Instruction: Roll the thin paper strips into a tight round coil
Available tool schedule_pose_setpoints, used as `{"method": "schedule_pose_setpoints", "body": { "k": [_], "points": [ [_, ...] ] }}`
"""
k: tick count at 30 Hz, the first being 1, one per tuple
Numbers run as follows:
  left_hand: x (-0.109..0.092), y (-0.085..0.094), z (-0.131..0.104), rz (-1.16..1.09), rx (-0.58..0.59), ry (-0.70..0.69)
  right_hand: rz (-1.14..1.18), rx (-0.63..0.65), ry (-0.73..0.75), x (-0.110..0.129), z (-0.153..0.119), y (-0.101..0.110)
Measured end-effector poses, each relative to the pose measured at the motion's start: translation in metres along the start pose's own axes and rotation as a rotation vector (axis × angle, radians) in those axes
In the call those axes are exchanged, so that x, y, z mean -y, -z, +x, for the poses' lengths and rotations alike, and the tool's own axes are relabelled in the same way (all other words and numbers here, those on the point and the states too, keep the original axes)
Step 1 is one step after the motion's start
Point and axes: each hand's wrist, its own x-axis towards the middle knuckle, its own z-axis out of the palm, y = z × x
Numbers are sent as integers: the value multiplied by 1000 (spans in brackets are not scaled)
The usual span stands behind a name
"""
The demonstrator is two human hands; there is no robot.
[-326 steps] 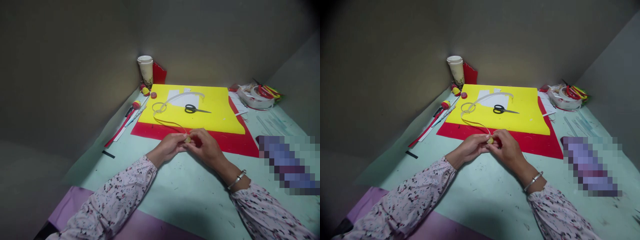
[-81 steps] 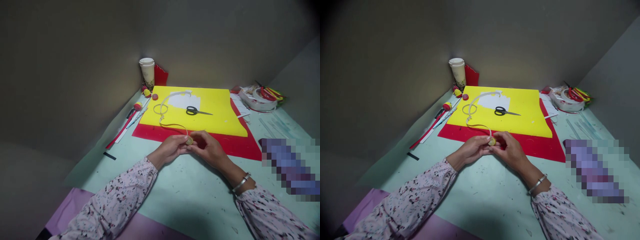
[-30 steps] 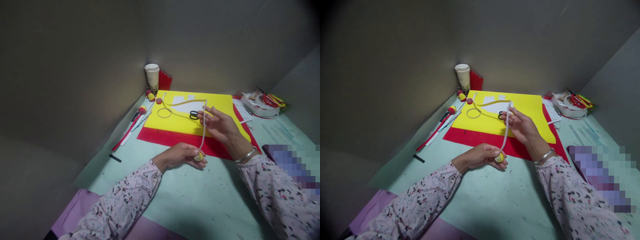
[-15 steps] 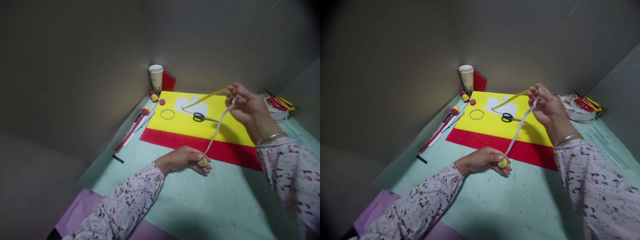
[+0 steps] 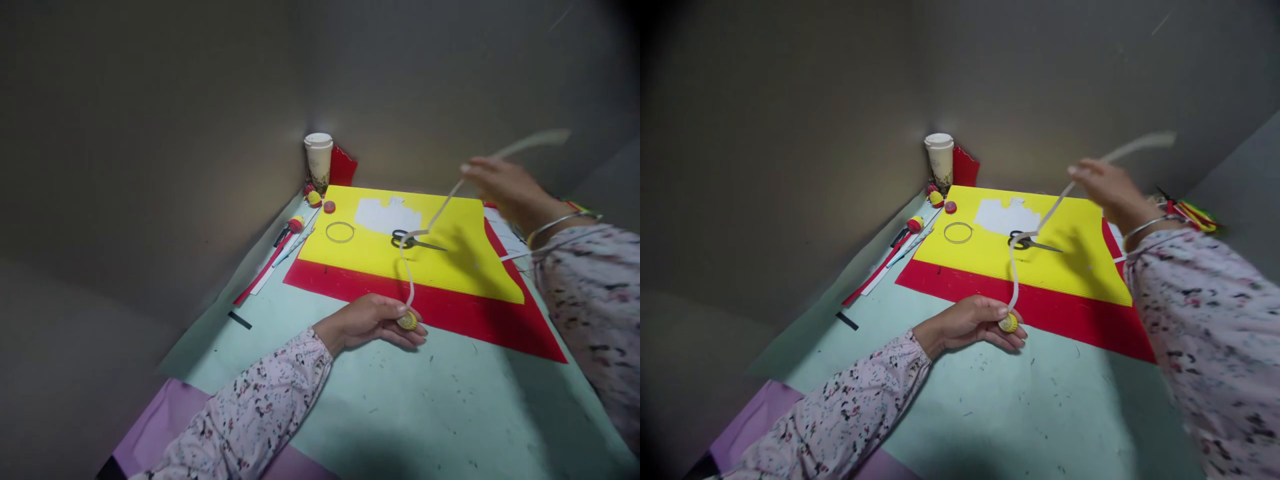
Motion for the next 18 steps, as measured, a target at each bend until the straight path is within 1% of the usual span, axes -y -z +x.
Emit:
{"method": "schedule_pose_setpoints", "body": {
  "k": [1, 3, 5, 7, 8, 9, 11, 13, 15, 16, 18],
  "points": [
    [1, 1, 1, -13, -10, -7, -71, 28, -75, -11, -10, -7],
    [2, 2, 2, -48, -29, -16, -126, 39, -106, -26, -34, -19],
    [4, 3, 3, -86, -49, -20, -163, 27, -119, -28, -66, -27],
    [4, 4, 4, -115, -70, -30, -161, 37, -79, -19, -106, -33],
    [4, 4, 5, -122, -78, -35, -151, 49, -41, -13, -128, -35],
    [3, 3, 5, -124, -86, -37, -124, 54, 41, -5, -151, -37],
    [3, 2, 5, -127, -105, -41, -92, 46, 156, 8, -196, -39],
    [2, 2, 5, -136, -129, -52, -99, 57, 237, 16, -233, -41],
    [2, 1, 6, -154, -161, -82, -113, 82, 312, 18, -256, -42],
    [2, 0, 6, -165, -176, -100, -126, 116, 363, 17, -262, -43],
    [2, -1, 7, -188, -199, -135, -144, 199, 453, 13, -266, -44]
  ]
}}
